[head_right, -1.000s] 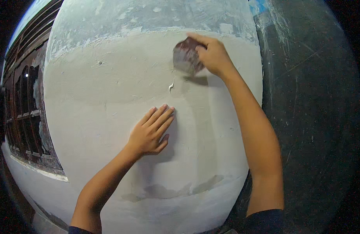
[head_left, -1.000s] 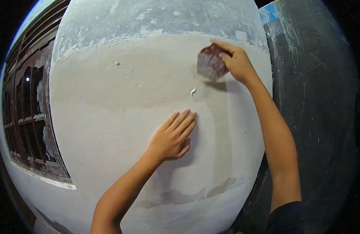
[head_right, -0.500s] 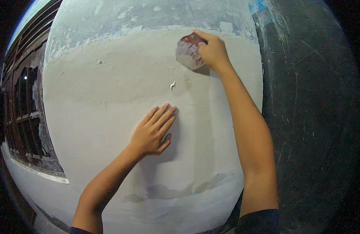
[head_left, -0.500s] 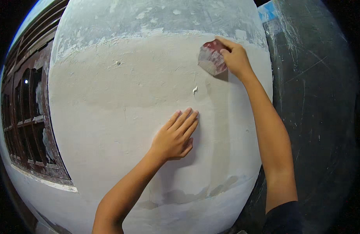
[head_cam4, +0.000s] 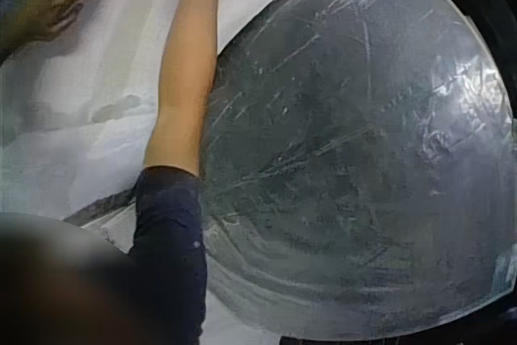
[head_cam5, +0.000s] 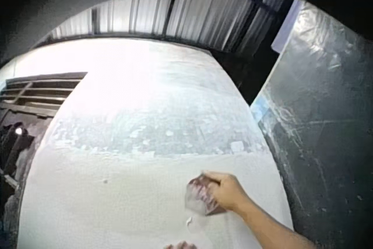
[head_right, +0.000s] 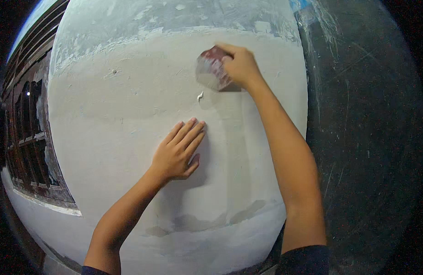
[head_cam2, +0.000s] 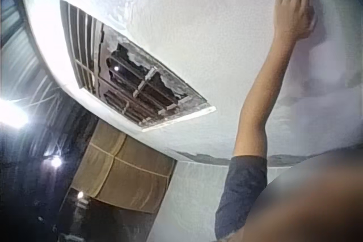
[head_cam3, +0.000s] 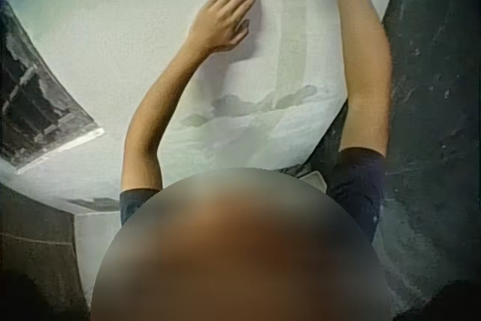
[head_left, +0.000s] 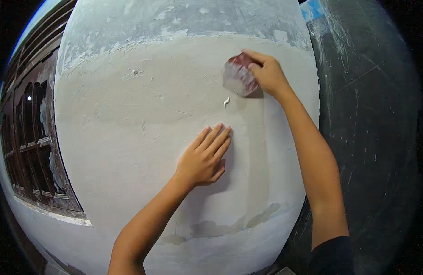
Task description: The person applies and smooths plaster onto a wall using a putty knife.
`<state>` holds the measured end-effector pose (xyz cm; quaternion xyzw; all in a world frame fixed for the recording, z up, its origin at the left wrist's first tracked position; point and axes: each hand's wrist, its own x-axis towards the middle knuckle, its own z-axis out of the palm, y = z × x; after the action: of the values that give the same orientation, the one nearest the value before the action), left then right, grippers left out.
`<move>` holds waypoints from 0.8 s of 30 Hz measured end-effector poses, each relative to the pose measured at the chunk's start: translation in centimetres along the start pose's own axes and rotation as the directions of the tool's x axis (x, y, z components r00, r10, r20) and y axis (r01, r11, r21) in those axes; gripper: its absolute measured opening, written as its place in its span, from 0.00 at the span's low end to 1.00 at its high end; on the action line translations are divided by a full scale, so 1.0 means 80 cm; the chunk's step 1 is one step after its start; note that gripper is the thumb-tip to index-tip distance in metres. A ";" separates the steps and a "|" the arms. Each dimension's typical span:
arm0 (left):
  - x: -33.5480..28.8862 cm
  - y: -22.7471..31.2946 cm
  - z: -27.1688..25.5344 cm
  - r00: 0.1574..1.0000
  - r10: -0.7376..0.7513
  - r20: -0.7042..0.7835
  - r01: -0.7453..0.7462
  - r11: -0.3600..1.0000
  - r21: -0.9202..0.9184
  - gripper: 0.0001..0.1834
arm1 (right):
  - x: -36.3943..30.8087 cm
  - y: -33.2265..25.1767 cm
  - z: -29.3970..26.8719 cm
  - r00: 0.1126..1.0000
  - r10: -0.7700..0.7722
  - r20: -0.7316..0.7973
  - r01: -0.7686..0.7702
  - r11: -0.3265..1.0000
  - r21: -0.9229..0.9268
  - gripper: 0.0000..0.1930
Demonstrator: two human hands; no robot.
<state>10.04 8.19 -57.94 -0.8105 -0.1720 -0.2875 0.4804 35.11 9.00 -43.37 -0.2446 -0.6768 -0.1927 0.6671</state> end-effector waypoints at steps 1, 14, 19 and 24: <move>0.003 0.003 0.000 1.000 0.007 -0.003 -0.007 1.000 -0.006 0.35 | 0.004 0.008 -0.013 1.000 0.004 -0.004 -0.004 1.000 -0.008 0.23; 0.005 0.002 0.008 1.000 0.002 -0.023 -0.002 1.000 -0.003 0.34 | -0.014 0.007 -0.006 0.989 0.000 -0.145 -0.001 1.000 -0.011 0.23; -0.001 -0.003 0.004 1.000 -0.013 -0.015 0.013 1.000 0.004 0.34 | -0.020 -0.002 -0.002 0.987 0.078 -0.137 -0.064 0.992 0.105 0.23; 0.004 0.001 0.005 1.000 0.001 -0.025 0.000 1.000 0.013 0.34 | -0.011 -0.004 0.007 0.987 -0.023 -0.157 0.003 0.992 -0.126 0.23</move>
<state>10.47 8.52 -57.98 -0.8038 -0.1678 -0.2963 0.4878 34.45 9.01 -44.25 -0.2657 -0.6099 -0.2579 0.7006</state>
